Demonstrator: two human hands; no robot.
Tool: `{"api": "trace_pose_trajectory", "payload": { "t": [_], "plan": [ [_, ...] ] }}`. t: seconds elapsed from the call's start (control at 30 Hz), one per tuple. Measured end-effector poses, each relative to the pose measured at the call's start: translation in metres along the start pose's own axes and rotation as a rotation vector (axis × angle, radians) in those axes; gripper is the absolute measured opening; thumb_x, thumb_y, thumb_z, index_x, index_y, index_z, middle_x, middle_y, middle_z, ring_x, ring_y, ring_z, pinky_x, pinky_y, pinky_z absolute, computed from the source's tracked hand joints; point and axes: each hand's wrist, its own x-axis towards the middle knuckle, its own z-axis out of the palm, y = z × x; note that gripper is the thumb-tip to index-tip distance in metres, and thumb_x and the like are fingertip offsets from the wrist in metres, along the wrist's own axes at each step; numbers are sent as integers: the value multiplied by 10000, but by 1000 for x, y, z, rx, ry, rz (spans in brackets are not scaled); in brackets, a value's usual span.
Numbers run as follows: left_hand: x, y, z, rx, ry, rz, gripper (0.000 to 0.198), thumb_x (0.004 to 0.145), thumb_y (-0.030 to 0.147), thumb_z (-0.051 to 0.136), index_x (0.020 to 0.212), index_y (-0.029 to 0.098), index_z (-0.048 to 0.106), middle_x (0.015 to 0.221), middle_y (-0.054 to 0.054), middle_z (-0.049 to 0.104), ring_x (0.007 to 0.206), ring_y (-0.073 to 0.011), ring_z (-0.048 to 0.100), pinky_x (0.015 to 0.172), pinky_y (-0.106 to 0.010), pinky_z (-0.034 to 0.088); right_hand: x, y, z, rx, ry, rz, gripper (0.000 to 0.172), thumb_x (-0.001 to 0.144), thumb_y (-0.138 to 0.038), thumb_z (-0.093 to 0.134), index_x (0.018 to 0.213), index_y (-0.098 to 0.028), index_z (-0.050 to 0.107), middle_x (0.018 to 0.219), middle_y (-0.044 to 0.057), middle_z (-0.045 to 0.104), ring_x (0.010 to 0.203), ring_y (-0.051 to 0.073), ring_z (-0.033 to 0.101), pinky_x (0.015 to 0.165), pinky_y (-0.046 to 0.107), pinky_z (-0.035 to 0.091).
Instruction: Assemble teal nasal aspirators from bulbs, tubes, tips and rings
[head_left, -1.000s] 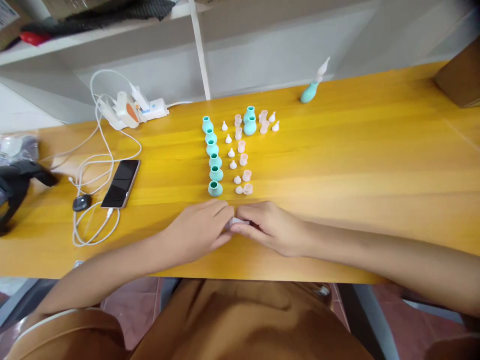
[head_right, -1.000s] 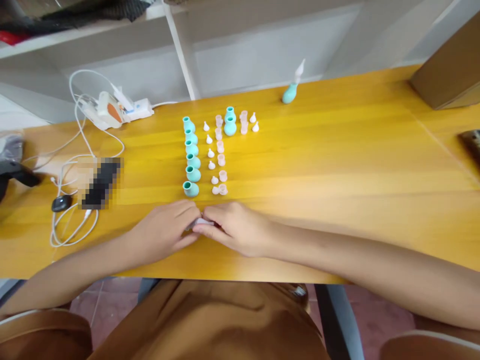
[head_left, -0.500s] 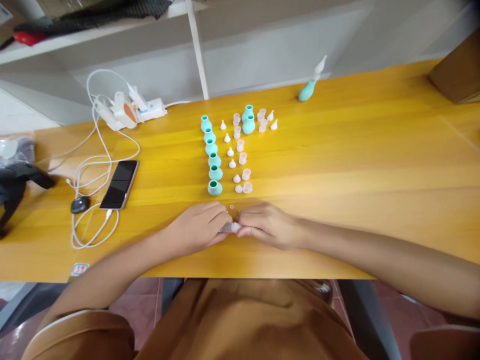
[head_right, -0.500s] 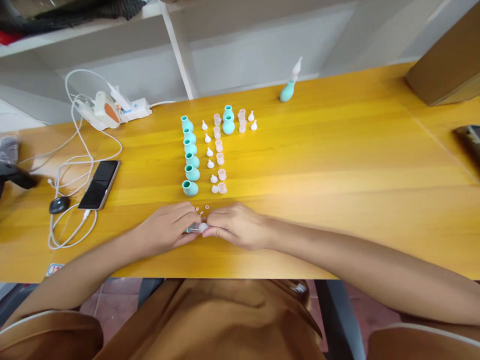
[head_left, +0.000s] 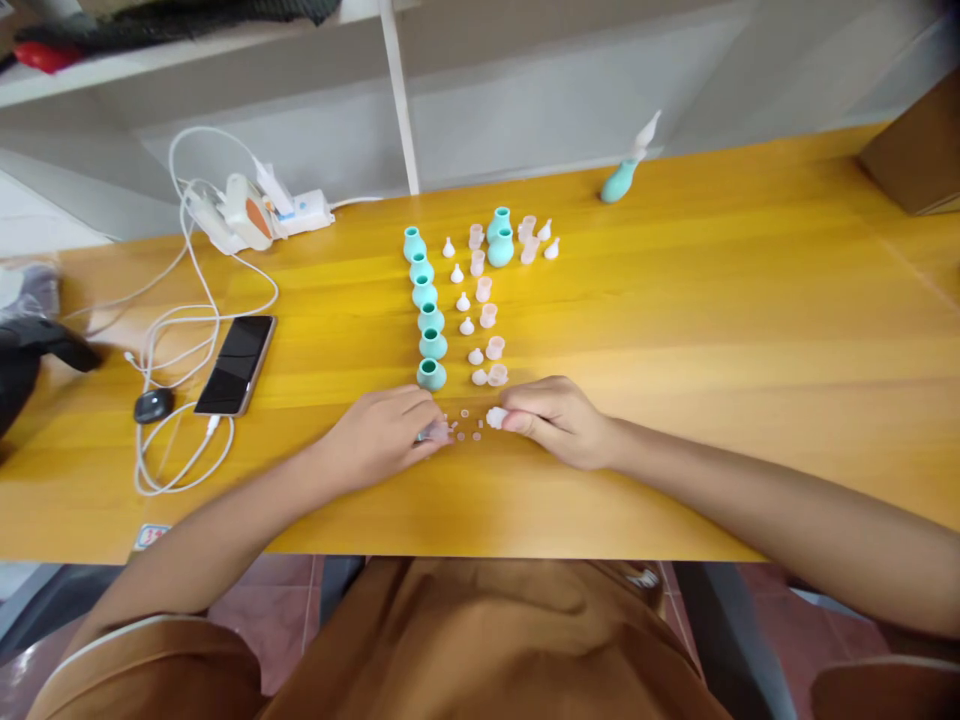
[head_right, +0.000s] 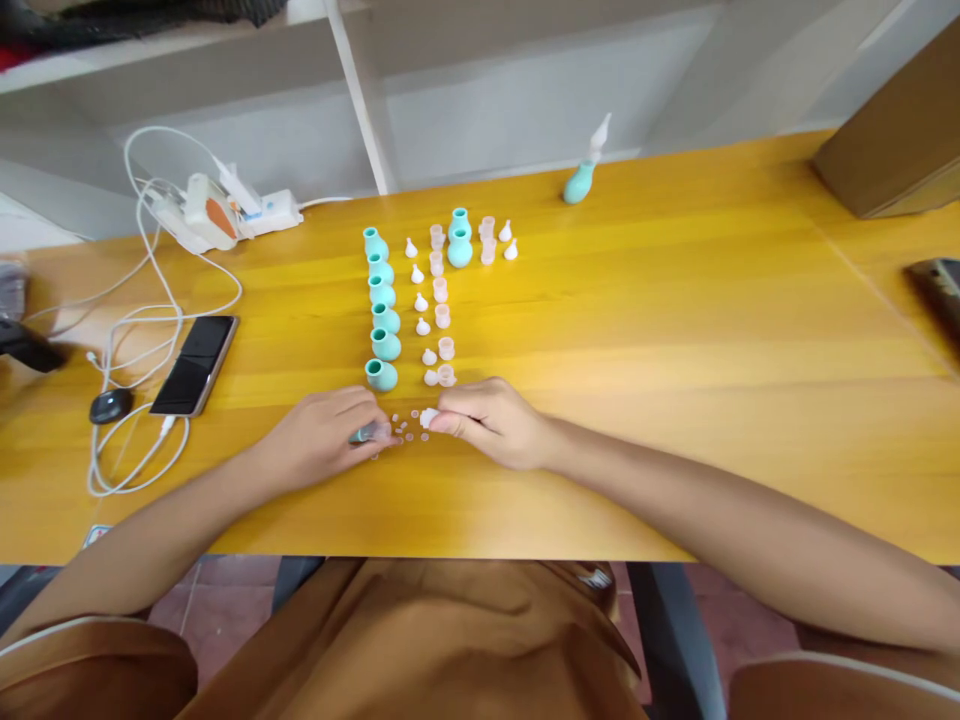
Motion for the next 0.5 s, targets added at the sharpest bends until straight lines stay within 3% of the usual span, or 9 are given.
{"api": "trace_pose_trajectory", "payload": {
  "t": [0.17,0.5],
  "plan": [
    [0,-2,1,15,-33,-58,245,1041,375,812,961,188,676,914,-9,753,814,-181,670,764,-315,473,1,4,-2,-24,33,30,521,1219,-395,494,748,-193,400,658,-60,350,561,70,330,559,217,279],
    [3,-6,-2,-21,-79,-100,290,1058,451,780,1014,184,676,957,-23,751,860,-194,688,777,-313,476,0,4,0,-48,-30,45,532,1215,-439,491,749,-199,401,649,-51,386,562,83,339,571,238,287]
  ]
}}
